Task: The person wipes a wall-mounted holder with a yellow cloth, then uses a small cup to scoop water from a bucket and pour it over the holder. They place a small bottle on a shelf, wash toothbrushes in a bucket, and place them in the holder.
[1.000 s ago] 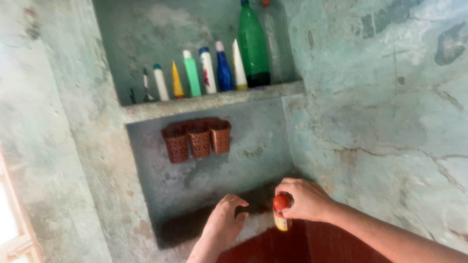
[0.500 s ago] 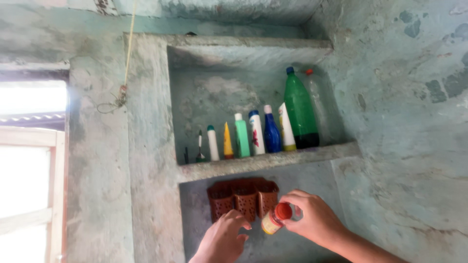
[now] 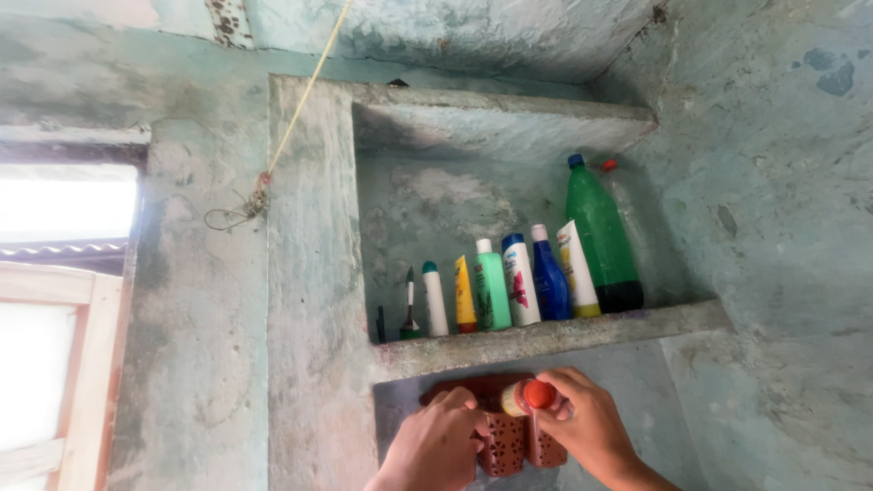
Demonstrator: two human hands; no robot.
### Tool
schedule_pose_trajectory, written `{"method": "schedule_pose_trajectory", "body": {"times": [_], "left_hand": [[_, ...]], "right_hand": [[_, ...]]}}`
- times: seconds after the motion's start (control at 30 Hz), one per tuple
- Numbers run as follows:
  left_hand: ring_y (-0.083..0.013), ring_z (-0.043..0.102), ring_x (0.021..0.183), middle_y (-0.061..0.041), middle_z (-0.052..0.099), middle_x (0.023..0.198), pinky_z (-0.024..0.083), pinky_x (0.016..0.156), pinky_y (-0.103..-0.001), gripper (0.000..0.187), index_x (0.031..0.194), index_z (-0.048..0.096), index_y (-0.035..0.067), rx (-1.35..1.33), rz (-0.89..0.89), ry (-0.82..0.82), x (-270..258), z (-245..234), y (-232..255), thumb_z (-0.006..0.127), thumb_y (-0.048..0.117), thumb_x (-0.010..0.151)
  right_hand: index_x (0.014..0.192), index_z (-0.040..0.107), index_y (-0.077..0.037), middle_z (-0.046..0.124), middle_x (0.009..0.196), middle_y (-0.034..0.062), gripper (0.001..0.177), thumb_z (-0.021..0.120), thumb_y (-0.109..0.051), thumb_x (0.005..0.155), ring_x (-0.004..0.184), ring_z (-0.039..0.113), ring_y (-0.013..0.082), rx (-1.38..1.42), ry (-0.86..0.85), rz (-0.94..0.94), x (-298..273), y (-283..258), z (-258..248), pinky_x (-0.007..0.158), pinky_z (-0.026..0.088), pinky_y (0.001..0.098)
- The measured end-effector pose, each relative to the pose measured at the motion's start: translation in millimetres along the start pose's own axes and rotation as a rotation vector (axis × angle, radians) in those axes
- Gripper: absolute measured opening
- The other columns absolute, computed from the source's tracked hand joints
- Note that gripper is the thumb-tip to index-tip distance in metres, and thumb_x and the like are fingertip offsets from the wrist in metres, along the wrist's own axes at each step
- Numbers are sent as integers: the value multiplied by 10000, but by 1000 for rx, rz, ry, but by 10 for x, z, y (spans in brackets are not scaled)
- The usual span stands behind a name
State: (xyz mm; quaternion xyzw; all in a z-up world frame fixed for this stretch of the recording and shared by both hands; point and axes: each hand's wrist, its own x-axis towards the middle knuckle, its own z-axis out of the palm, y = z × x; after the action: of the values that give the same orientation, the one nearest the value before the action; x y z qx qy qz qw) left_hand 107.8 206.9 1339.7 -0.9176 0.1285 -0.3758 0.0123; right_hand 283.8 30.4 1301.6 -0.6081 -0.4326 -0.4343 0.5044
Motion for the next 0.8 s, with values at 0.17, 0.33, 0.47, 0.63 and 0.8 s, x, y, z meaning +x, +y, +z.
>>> {"method": "schedule_pose_trajectory", "body": {"times": [0.17, 0.33, 0.47, 0.63, 0.8], "left_hand": [[-264, 602, 1221, -72, 633, 1211, 542, 954, -387, 152, 908, 776, 140, 18, 97, 47, 112, 154, -314, 713, 87, 780], [-220, 584, 1249, -28, 628, 1233, 493, 1014, -413, 50, 891, 794, 220, 90, 68, -33, 423, 453, -576, 765, 219, 851], [-205, 542, 1307, -28, 598, 1277, 455, 1052, -424, 47, 915, 793, 226, 105, 19, -148, 566, 475, -632, 767, 234, 877], [-205, 537, 1325, -33, 596, 1307, 476, 1052, -404, 65, 929, 792, 225, 88, 57, -141, 596, 322, -610, 753, 209, 879], [-226, 567, 1267, -54, 612, 1299, 498, 1031, -401, 76, 945, 787, 180, 93, 53, -130, 570, -30, -577, 735, 198, 892]], "right_hand": [[1156, 713, -57, 742, 1061, 41, 500, 855, -39, 677, 714, 723, 136, -1, 92, -1, 22, 406, 270, 622, 616, 266], [1205, 734, -122, 748, 1115, 28, 599, 897, -68, 632, 789, 794, 121, 17, 189, 67, 123, 1049, 624, 641, 641, 277], [1234, 726, -133, 734, 1137, 33, 613, 927, -114, 655, 839, 800, 133, 32, 163, 189, 182, 1378, 731, 687, 652, 291], [1286, 714, -188, 720, 1148, -3, 693, 958, -257, 640, 770, 777, 125, -207, -41, 179, 330, 1238, 605, 728, 647, 278], [1146, 773, -89, 798, 1012, 63, 502, 930, -282, 710, 836, 785, 132, -34, -417, 387, 582, 599, 258, 790, 614, 269]]}}
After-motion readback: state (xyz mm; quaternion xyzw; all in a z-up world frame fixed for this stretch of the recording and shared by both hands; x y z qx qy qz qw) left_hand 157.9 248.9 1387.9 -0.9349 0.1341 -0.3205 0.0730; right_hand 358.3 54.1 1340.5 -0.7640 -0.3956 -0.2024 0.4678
